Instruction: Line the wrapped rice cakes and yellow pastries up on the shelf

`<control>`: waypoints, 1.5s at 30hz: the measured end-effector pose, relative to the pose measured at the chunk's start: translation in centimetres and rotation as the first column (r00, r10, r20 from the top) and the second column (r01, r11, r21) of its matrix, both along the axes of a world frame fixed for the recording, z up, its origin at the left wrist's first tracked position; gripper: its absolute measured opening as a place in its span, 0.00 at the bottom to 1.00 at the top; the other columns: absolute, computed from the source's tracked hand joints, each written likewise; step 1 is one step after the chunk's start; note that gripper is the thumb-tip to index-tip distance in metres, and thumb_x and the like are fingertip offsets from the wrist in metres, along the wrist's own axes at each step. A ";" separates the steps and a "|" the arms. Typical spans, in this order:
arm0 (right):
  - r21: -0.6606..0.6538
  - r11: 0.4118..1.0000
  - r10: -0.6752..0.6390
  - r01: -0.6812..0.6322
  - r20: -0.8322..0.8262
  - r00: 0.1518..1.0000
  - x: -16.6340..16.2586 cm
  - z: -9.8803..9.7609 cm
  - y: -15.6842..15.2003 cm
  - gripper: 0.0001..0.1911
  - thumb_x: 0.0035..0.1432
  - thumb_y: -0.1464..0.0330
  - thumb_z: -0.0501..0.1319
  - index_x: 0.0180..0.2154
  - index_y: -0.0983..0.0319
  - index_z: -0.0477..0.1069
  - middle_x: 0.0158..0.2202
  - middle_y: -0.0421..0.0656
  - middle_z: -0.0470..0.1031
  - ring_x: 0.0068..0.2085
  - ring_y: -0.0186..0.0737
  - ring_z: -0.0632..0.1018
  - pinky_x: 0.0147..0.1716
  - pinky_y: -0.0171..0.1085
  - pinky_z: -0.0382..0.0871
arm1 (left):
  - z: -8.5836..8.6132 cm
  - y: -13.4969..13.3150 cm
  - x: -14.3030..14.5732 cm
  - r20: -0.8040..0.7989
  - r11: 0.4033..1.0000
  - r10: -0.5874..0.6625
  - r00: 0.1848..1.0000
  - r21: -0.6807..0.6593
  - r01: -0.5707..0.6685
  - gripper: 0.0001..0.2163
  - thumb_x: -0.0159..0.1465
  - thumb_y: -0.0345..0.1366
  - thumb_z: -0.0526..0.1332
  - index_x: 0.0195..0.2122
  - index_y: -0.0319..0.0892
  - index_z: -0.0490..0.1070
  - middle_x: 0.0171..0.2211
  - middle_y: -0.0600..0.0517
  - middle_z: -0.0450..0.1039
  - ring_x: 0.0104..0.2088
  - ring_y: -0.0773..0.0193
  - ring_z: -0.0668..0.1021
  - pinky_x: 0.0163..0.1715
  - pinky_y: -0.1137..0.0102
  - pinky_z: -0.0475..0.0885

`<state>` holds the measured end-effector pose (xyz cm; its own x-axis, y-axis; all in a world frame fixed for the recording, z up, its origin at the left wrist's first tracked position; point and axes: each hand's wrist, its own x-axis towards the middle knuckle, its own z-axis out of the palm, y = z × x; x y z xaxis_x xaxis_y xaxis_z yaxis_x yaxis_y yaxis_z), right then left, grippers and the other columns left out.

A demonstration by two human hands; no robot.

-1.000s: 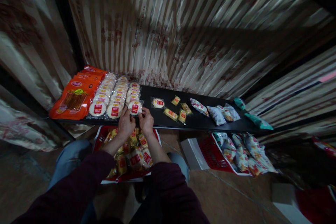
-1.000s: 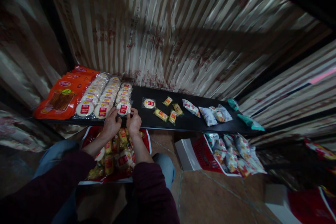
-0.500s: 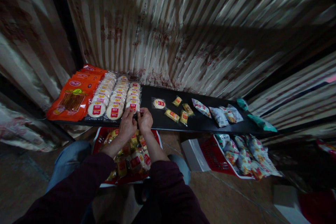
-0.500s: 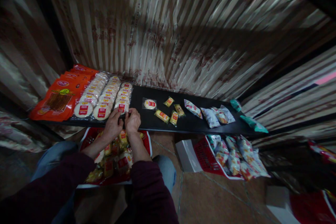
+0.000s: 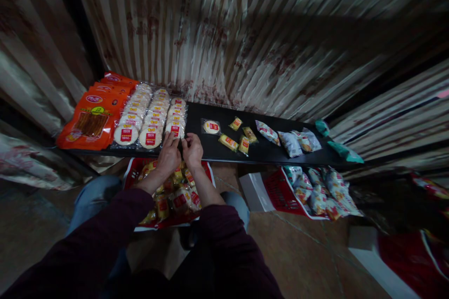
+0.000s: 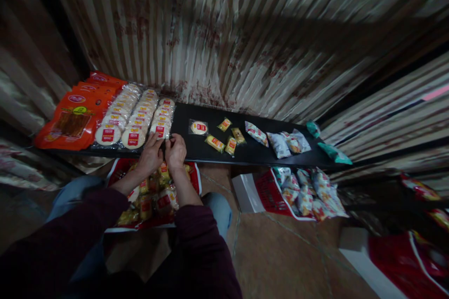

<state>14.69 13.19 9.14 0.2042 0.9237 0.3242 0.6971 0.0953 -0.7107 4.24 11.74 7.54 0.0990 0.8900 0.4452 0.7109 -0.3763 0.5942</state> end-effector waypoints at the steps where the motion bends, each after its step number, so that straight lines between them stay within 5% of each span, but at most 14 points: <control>1: 0.018 1.000 0.017 -0.017 -0.016 1.000 0.1 -0.2 -0.5 0.11 0.57 0.69 0.55 0.43 0.62 0.67 0.34 0.41 0.72 0.36 0.37 0.73 0.40 0.34 0.67 | 0.1 -0.1 0.0 -0.013 1.000 -0.008 1.000 0.003 0.008 0.20 0.55 0.24 0.50 0.50 0.30 0.67 0.61 0.37 0.57 0.65 0.49 0.51 0.62 0.51 0.56; 11: 0.024 0.977 0.212 -0.214 0.072 0.975 1.0 -0.1 -4.6 0.13 0.58 0.74 0.50 0.41 0.62 0.70 0.39 0.45 0.72 0.42 0.37 0.72 0.47 0.35 0.65 | -0.2 -3.6 1.0 -0.028 0.996 -0.094 0.995 -0.011 0.094 0.20 0.59 0.25 0.50 0.52 0.31 0.65 0.58 0.37 0.62 0.65 0.53 0.53 0.61 0.54 0.58; 15: -0.026 0.976 0.218 -0.216 0.070 0.974 1.6 -1.6 -7.0 0.14 0.58 0.74 0.50 0.44 0.62 0.69 0.41 0.45 0.73 0.42 0.37 0.73 0.46 0.35 0.65 | -0.7 -6.1 1.0 -0.102 0.990 -0.142 0.985 -0.025 0.140 0.21 0.58 0.26 0.51 0.54 0.32 0.64 0.59 0.37 0.61 0.65 0.53 0.52 0.61 0.53 0.58; 20: -0.298 0.945 0.188 -0.133 0.164 0.968 2.5 -3.7 -10.4 0.15 0.57 0.74 0.52 0.44 0.61 0.70 0.41 0.44 0.77 0.42 0.38 0.76 0.43 0.34 0.67 | -2.9 -10.2 1.0 -0.220 0.961 -0.230 0.948 -0.201 0.187 0.23 0.57 0.24 0.48 0.54 0.28 0.63 0.61 0.36 0.57 0.65 0.53 0.51 0.62 0.56 0.55; 24: -0.536 0.844 0.196 -0.010 0.291 0.936 3.2 -3.6 -12.5 0.12 0.58 0.68 0.54 0.40 0.61 0.73 0.39 0.49 0.79 0.40 0.43 0.78 0.40 0.37 0.68 | -5.2 -13.3 1.2 -0.316 0.887 -0.280 0.906 -0.446 0.119 0.29 0.51 0.26 0.54 0.57 0.27 0.60 0.57 0.32 0.63 0.63 0.46 0.57 0.62 0.49 0.49; 27: -0.622 0.781 0.203 0.057 0.340 0.918 3.7 -3.6 -13.8 0.13 0.58 0.65 0.54 0.39 0.64 0.74 0.39 0.56 0.78 0.42 0.49 0.78 0.40 0.43 0.68 | -6.0 -14.5 1.3 -0.328 0.880 -0.273 0.904 -0.464 0.097 0.31 0.49 0.23 0.54 0.58 0.30 0.59 0.56 0.34 0.65 0.61 0.48 0.62 0.61 0.51 0.49; 31: -0.653 0.756 0.197 0.046 0.293 0.935 4.0 -4.6 -14.9 0.12 0.57 0.65 0.57 0.37 0.64 0.74 0.40 0.55 0.78 0.44 0.49 0.78 0.42 0.44 0.68 | -6.0 -14.7 1.3 -0.207 0.898 -0.170 0.963 -0.435 0.064 0.27 0.53 0.24 0.54 0.56 0.33 0.62 0.53 0.36 0.68 0.56 0.51 0.68 0.58 0.55 0.57; 34: -0.645 0.764 0.169 0.008 0.212 0.962 3.9 -5.7 -15.2 0.09 0.54 0.68 0.59 0.37 0.63 0.73 0.39 0.51 0.79 0.44 0.45 0.78 0.44 0.42 0.67 | -5.7 -14.4 1.2 0.075 0.872 -0.003 0.997 -0.488 0.039 0.22 0.54 0.25 0.55 0.52 0.38 0.66 0.52 0.39 0.69 0.55 0.53 0.69 0.56 0.58 0.61; 40: -0.586 0.809 0.024 -0.039 -0.034 0.999 3.5 -7.8 -15.0 0.08 0.52 0.70 0.61 0.36 0.60 0.72 0.34 0.41 0.79 0.39 0.39 0.78 0.43 0.38 0.69 | -5.8 -13.2 0.6 0.329 0.808 0.284 0.900 -0.588 -0.040 0.18 0.50 0.23 0.58 0.42 0.41 0.72 0.41 0.45 0.76 0.47 0.56 0.75 0.50 0.61 0.68; 45: -0.525 0.851 -0.137 -0.036 -0.288 0.948 3.4 -8.8 -14.6 0.14 0.51 0.67 0.61 0.42 0.62 0.70 0.34 0.42 0.78 0.38 0.37 0.78 0.40 0.37 0.70 | -5.9 -12.3 0.2 0.488 0.752 0.483 0.727 -0.656 -0.060 0.18 0.50 0.22 0.56 0.42 0.38 0.70 0.35 0.47 0.77 0.36 0.61 0.79 0.37 0.66 0.75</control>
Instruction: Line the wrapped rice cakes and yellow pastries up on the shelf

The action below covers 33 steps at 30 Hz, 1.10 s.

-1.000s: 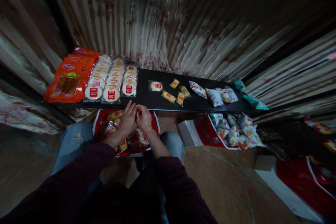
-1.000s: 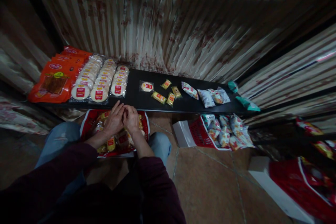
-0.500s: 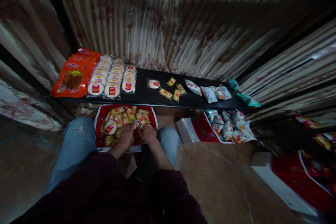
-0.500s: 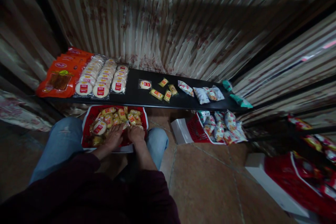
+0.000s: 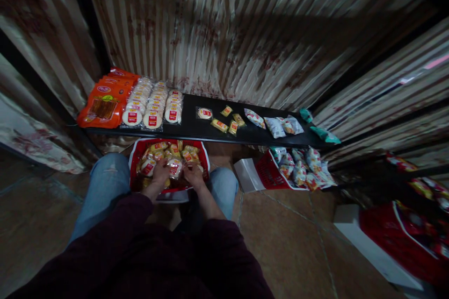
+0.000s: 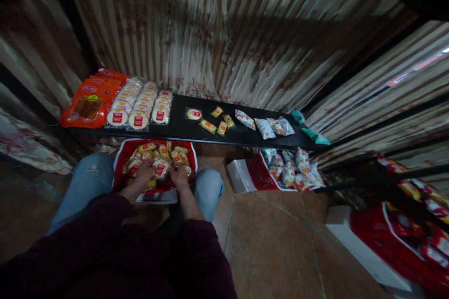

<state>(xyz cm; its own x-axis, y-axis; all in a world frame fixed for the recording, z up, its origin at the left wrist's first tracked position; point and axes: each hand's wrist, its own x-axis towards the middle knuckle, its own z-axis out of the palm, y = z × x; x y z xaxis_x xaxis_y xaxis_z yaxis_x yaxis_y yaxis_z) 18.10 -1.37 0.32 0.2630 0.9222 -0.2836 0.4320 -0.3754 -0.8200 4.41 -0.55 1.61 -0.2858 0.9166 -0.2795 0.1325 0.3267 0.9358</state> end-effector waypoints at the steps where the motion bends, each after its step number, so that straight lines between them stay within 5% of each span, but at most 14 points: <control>1: 0.005 1.000 -0.029 0.029 -0.059 0.998 -0.1 0.0 0.1 0.16 0.51 0.66 0.62 0.43 0.62 0.70 0.35 0.42 0.78 0.38 0.37 0.78 0.40 0.37 0.71 | 0.1 0.0 0.0 0.047 1.000 0.031 0.998 -0.003 -0.031 0.18 0.51 0.22 0.55 0.43 0.38 0.70 0.35 0.47 0.77 0.35 0.62 0.79 0.35 0.66 0.75; 7: -0.064 0.996 -0.088 0.067 -0.448 0.890 -1.2 1.0 0.0 0.14 0.50 0.62 0.63 0.37 0.63 0.72 0.31 0.42 0.78 0.31 0.36 0.78 0.31 0.35 0.74 | 0.7 -0.7 0.2 0.216 0.990 0.139 0.967 -0.007 -0.141 0.17 0.50 0.23 0.54 0.41 0.37 0.70 0.37 0.46 0.77 0.35 0.62 0.79 0.35 0.67 0.76; 12: -0.109 0.990 -0.136 0.088 -0.613 0.778 -1.4 1.4 0.1 0.17 0.44 0.62 0.68 0.37 0.62 0.73 0.30 0.41 0.78 0.31 0.36 0.78 0.31 0.35 0.74 | 0.6 -0.6 0.1 0.228 0.986 0.160 0.960 0.016 -0.168 0.18 0.49 0.23 0.54 0.42 0.39 0.70 0.37 0.47 0.76 0.39 0.61 0.79 0.38 0.65 0.75; 25: -0.129 0.977 -0.213 0.170 -0.657 0.723 -1.4 2.3 0.0 0.16 0.44 0.65 0.68 0.38 0.61 0.74 0.31 0.41 0.79 0.31 0.36 0.79 0.32 0.36 0.74 | 1.1 -1.2 -0.3 -0.021 0.995 0.059 0.998 0.080 -0.057 0.09 0.53 0.29 0.58 0.35 0.42 0.71 0.39 0.48 0.74 0.45 0.58 0.75 0.50 0.60 0.67; 33: -0.069 0.983 -0.169 0.168 -0.683 0.711 -1.7 3.5 -0.3 0.22 0.41 0.62 0.68 0.41 0.62 0.75 0.37 0.42 0.79 0.38 0.39 0.78 0.40 0.37 0.72 | 2.0 -1.7 1.0 0.059 0.999 -0.016 0.998 0.041 0.014 0.13 0.55 0.38 0.62 0.42 0.43 0.71 0.43 0.48 0.74 0.48 0.56 0.73 0.53 0.59 0.63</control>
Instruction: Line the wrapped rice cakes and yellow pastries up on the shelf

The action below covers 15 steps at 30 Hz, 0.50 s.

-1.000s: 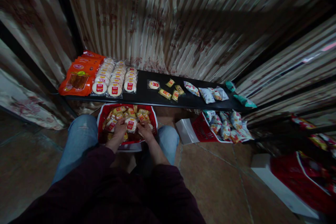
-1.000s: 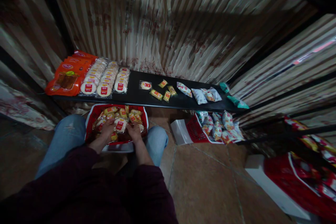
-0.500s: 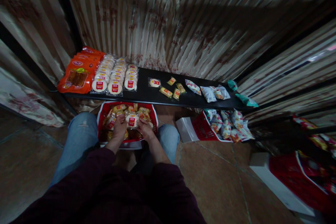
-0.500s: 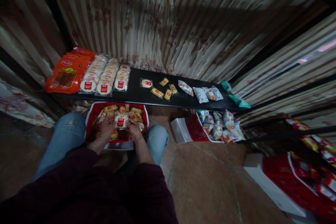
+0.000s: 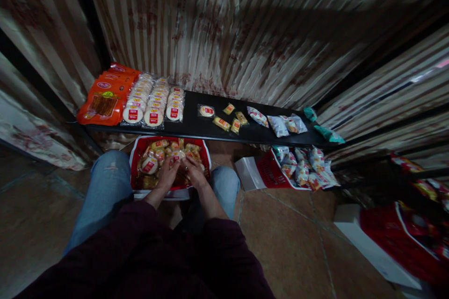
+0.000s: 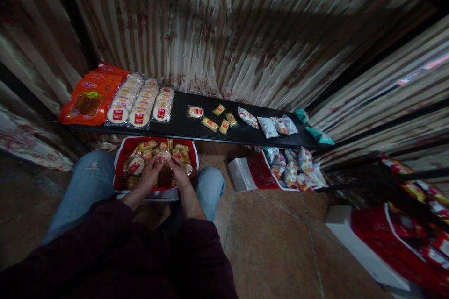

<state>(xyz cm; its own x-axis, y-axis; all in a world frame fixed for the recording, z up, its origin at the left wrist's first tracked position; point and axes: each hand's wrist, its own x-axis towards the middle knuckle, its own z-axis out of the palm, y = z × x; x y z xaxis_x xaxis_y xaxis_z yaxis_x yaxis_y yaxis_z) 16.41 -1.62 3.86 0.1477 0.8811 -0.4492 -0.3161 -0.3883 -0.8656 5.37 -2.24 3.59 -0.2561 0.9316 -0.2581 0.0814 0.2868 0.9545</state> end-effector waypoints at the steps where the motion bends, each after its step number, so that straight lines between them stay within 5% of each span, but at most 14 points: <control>1: 0.014 1.000 0.012 -0.012 -0.019 1.000 0.0 0.1 0.0 0.22 0.41 0.60 0.68 0.41 0.61 0.75 0.37 0.42 0.79 0.39 0.39 0.78 0.40 0.37 0.72 | 0.1 -0.1 0.1 0.031 1.000 -0.005 1.000 -0.003 0.005 0.14 0.55 0.40 0.62 0.42 0.43 0.71 0.44 0.47 0.74 0.48 0.56 0.73 0.52 0.60 0.64; 5: 0.075 0.993 0.096 -0.089 -0.088 0.991 0.0 0.0 -0.1 0.19 0.41 0.57 0.67 0.36 0.59 0.78 0.36 0.42 0.80 0.40 0.40 0.78 0.41 0.37 0.70 | 0.6 -0.4 0.4 0.228 1.000 0.002 0.974 -0.027 0.004 0.15 0.54 0.42 0.64 0.42 0.43 0.72 0.42 0.48 0.76 0.44 0.58 0.76 0.46 0.66 0.67; 15: 0.160 0.984 0.078 -0.083 0.033 0.996 0.1 -1.4 0.1 0.17 0.39 0.62 0.68 0.35 0.59 0.78 0.29 0.40 0.78 0.31 0.36 0.74 0.30 0.34 0.68 | -0.4 1.0 -0.2 0.599 0.938 0.331 0.729 -0.292 -0.185 0.08 0.56 0.31 0.57 0.37 0.39 0.70 0.28 0.51 0.74 0.29 0.65 0.77 0.33 0.70 0.72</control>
